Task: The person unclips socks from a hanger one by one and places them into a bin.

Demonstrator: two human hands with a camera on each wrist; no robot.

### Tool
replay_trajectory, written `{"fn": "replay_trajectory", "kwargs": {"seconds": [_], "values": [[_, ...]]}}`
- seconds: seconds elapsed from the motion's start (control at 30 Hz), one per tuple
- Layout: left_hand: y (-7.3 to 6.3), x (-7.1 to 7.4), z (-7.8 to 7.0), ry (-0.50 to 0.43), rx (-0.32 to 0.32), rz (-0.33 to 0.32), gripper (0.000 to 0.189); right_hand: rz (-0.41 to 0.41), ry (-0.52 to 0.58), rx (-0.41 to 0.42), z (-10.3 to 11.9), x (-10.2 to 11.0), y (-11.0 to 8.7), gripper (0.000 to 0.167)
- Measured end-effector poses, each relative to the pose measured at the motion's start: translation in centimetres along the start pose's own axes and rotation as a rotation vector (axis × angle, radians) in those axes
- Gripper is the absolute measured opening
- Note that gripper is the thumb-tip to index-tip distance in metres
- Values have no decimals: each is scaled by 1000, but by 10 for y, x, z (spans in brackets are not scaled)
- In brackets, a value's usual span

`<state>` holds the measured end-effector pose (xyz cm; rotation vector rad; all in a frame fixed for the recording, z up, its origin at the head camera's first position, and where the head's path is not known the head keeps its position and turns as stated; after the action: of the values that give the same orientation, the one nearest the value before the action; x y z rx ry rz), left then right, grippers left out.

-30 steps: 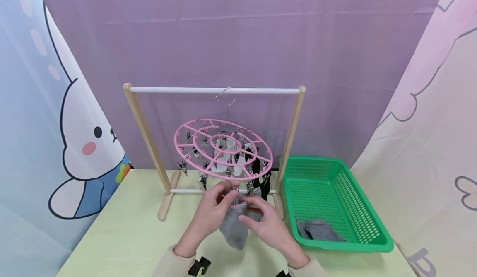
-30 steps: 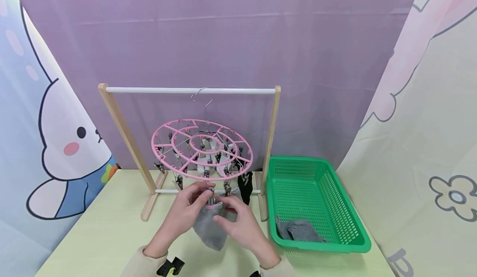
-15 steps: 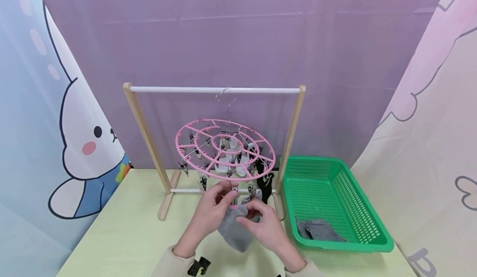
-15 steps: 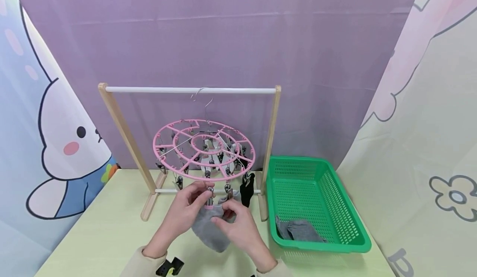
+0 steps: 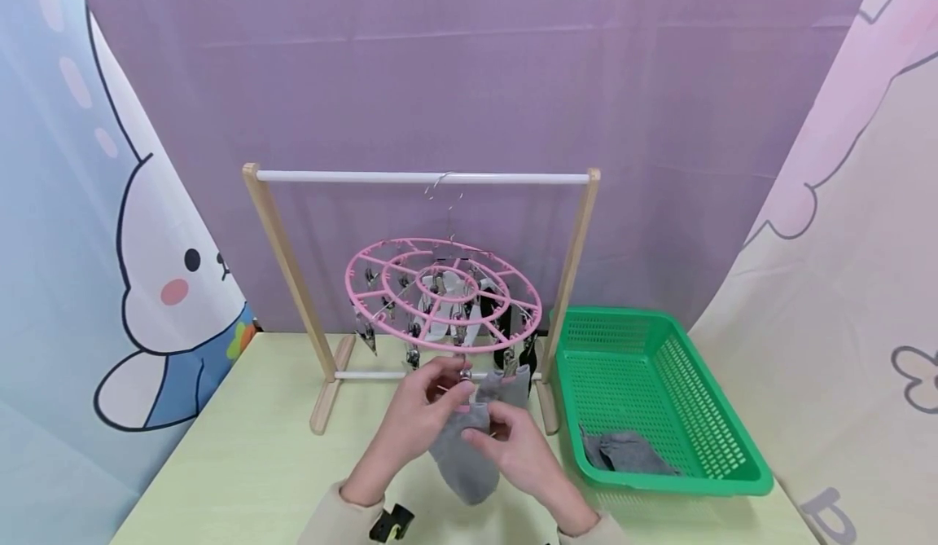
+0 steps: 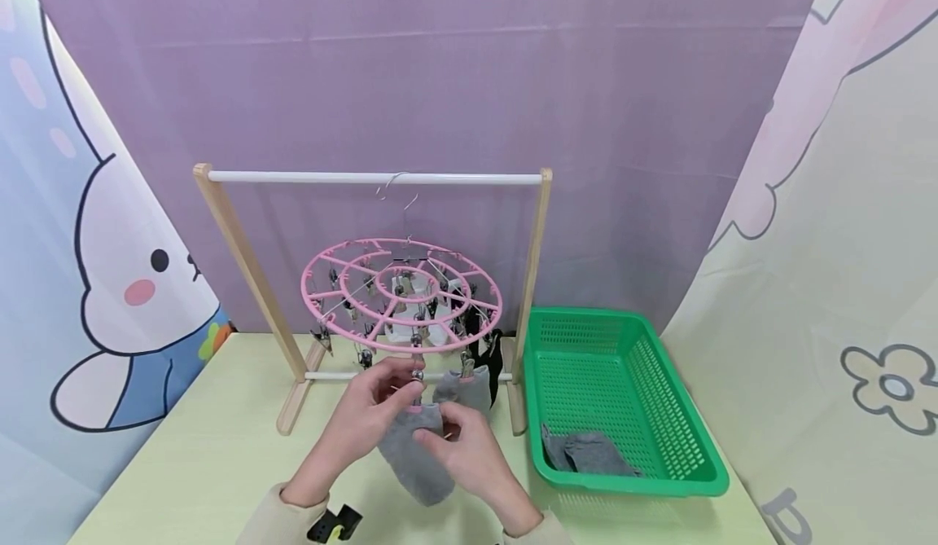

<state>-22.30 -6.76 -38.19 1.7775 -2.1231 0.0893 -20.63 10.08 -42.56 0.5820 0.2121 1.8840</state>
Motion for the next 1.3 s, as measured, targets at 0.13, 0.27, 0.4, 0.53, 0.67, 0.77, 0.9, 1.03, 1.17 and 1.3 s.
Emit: {"fn": "replay_trajectory", "kwargs": {"seconds": [0.13, 0.27, 0.4, 0.53, 0.67, 0.77, 0.9, 1.03, 1.17, 1.3], "values": [[0, 1, -2, 31, 14, -3, 30, 12, -29, 6, 2, 1, 0, 21], [1, 1, -2, 35, 33, -5, 33, 19, -45, 12, 3, 2, 0, 22], [2, 1, -2, 17, 53, -6, 30, 19, -50, 20, 3, 2, 1, 25], [1, 2, -2, 4, 40, -19, 26, 22, -63, 27, 3, 2, 1, 28], [0, 2, -3, -37, -2, -41, 20, 36, -73, 30, 3, 1, -1, 17], [-1, 4, -5, -42, -45, -89, 13, 55, -84, 39, 4, -1, -2, 12], [-2, 8, -8, -26, -85, -164, 8, 79, -122, 52, 5, -2, -4, 16], [-2, 11, -8, -28, -80, -172, 8, 85, -151, 54, 5, 1, -8, 13], [-3, 14, -6, -39, -60, -171, 10, 118, -175, 48, 9, 10, -12, 24], [-4, 17, -4, -78, -42, -168, 13, 151, -185, 39, 15, 21, -15, 38]]}}
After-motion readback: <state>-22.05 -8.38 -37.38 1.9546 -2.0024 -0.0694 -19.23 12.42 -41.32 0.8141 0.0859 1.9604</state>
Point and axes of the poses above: each hand's wrist, its own y-axis towards the middle knuckle, its own x-axis out of the back of the hand, z = x × y, the point moved 3 cm from there along y, towards the middle knuckle, and after that the axes turned 13 degrees about x, right-handed, at the moved point
